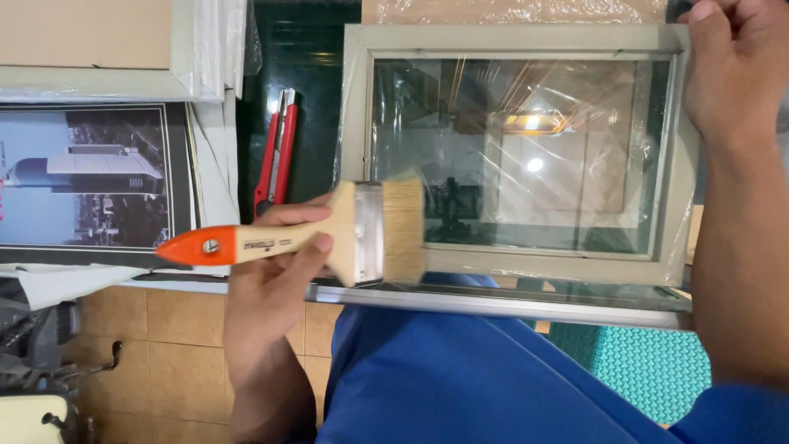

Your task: Preparing and assembling components for picture framing.

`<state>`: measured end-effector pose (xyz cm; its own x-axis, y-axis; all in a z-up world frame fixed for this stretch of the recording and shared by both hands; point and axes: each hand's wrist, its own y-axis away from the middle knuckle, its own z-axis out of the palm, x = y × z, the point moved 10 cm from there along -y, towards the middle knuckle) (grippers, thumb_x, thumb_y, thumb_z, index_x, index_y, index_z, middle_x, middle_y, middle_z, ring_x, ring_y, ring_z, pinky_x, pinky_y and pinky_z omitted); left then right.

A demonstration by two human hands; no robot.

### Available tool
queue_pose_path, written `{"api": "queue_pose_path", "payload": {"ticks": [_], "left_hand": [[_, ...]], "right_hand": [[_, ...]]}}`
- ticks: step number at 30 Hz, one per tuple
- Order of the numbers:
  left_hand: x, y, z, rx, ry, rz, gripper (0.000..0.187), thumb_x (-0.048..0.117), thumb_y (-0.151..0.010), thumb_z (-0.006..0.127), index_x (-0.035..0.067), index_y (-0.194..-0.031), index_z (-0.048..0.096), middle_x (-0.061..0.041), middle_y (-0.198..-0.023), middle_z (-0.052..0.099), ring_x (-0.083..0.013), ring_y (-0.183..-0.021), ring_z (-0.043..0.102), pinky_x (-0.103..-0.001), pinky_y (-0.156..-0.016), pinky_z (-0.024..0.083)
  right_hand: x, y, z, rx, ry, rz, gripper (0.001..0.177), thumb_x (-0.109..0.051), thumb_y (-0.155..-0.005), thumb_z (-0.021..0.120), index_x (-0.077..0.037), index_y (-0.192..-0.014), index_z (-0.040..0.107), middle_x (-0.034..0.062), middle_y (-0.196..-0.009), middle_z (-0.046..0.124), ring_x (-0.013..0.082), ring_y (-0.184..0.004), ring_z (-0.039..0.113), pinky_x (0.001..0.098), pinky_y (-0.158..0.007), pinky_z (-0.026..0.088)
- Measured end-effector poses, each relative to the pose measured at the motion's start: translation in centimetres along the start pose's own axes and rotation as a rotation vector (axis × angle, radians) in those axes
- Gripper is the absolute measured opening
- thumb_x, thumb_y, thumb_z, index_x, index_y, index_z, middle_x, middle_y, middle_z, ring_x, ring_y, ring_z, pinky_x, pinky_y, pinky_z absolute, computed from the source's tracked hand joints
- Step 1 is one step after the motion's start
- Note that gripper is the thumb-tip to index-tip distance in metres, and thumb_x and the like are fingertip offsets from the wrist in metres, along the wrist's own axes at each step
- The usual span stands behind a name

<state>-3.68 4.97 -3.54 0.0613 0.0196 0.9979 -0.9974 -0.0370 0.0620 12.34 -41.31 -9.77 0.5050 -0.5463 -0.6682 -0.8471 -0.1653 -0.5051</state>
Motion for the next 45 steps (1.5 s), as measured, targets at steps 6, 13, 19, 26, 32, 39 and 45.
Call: {"api": "queue_pose_path", "payload": {"ticks": [6,13,19,26,32,39,45], "left_hand": [[0.3,-1.7,9.6,-0.248,-0.022,-0.033,0.026,-0.002,-0.095,0.06,-0.002,-0.119,0.051,-0.025,-0.138,0.058,-0.0293,-0.118,0.067,-0.035,-0.096,0.063],[1.1,-2.6,21.3,-0.492,-0.23,0.142,0.038,0.019,-0.095,0.058,-0.006,-0.123,0.056,-0.026,-0.115,0.068,-0.0246,-0.095,0.058,-0.03,-0.067,0.054],[-0.4,-2.8,27.2,-0.558,-0.144,0.145,0.049,0.038,-0.095,0.053,0.003,-0.129,0.056,-0.019,-0.141,0.064,-0.0245,-0.102,0.077,-0.034,-0.086,0.067],[4.7,-4.2,14.9,-0.454,0.315,0.051,0.03,0.013,-0.103,0.062,0.002,-0.129,0.052,-0.019,-0.163,0.043,-0.0218,-0.087,0.07,-0.029,-0.07,0.067],[5.1,-3.6,-1.0,-0.026,-0.32,-0.087,0.028,0.006,-0.094,0.066,-0.004,-0.119,0.058,-0.019,-0.115,0.068,-0.0165,-0.074,0.069,-0.026,-0.066,0.065],[-1.3,-5.7,9.4,-0.236,0.011,-0.166,0.029,0.002,-0.096,0.062,0.005,-0.123,0.053,-0.022,-0.113,0.064,-0.0348,-0.097,0.078,-0.035,-0.073,0.074],[-1.9,-6.2,22.4,-0.465,-0.272,-0.032,0.036,0.018,-0.095,0.063,0.009,-0.129,0.055,-0.02,-0.109,0.074,-0.0189,-0.066,0.074,-0.024,-0.047,0.061]], "right_hand": [[0.2,0.2,0.1,0.014,0.186,0.08,0.019,0.005,-0.147,0.057,0.016,-0.14,0.07,0.025,-0.112,0.067,0.0262,-0.086,0.061,0.0353,-0.076,0.055],[2.0,0.3,-0.1,0.042,-0.008,0.114,0.012,0.012,-0.138,0.057,0.017,-0.135,0.067,0.0233,-0.12,0.066,0.0247,-0.099,0.059,0.0347,-0.091,0.052],[1.8,0.1,0.0,0.034,0.023,0.117,0.01,0.012,-0.135,0.055,0.016,-0.137,0.064,0.0245,-0.122,0.067,0.0262,-0.101,0.059,0.0365,-0.092,0.053],[1.2,-0.3,-0.1,0.031,-0.106,0.065,0.011,0.017,-0.133,0.055,0.02,-0.134,0.065,0.0246,-0.123,0.065,0.0252,-0.103,0.055,0.0359,-0.098,0.05],[0.6,-0.4,-0.1,0.054,0.001,0.045,0.01,0.023,-0.131,0.059,0.022,-0.136,0.068,0.027,-0.119,0.068,0.0267,-0.099,0.059,0.0352,-0.093,0.051],[-0.5,-0.7,0.0,0.045,0.039,0.0,0.01,0.023,-0.133,0.059,0.023,-0.136,0.069,0.0277,-0.118,0.068,0.0277,-0.097,0.058,0.0367,-0.09,0.05],[0.3,-0.8,-0.2,0.039,0.008,0.049,0.015,0.017,-0.127,0.058,0.026,-0.135,0.068,0.028,-0.115,0.069,0.0274,-0.097,0.061,0.0331,-0.088,0.05]]}}
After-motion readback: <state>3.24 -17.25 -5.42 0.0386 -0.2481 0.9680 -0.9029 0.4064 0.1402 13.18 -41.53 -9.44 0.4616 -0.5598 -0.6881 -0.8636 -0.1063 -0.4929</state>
